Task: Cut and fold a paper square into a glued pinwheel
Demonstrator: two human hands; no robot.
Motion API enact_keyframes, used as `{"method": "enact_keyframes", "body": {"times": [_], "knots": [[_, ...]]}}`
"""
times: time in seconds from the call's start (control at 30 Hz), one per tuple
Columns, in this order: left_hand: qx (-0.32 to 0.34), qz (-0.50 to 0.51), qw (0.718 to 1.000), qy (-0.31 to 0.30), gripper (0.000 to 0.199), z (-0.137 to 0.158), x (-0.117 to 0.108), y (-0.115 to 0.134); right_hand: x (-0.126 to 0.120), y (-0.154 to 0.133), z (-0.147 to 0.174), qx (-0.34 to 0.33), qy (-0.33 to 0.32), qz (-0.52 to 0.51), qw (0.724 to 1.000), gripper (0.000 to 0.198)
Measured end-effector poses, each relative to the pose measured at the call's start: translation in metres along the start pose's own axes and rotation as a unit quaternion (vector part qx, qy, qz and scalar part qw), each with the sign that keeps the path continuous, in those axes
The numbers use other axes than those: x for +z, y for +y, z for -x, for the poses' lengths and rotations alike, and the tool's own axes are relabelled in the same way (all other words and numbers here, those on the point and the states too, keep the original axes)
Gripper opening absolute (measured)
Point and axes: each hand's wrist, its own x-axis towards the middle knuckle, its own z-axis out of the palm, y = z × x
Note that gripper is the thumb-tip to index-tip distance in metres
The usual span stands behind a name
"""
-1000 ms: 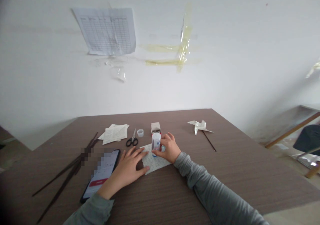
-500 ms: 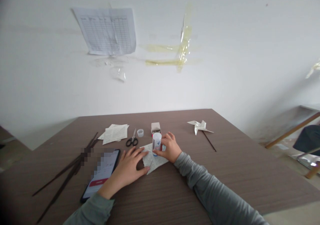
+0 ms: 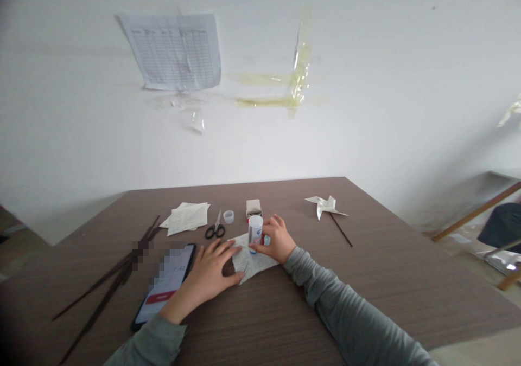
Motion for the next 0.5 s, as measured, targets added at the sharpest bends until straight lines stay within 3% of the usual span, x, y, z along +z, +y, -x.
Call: {"method": "enact_keyframes", "body": {"times": [0.5], "knots": [[-0.013,-0.004,1.0,-0.015,0.079,0.0037,-0.0063,0.0054,-0.0006,-0.0026,0.0,0.009,0.024,0.005,1.0,0.042]]}}
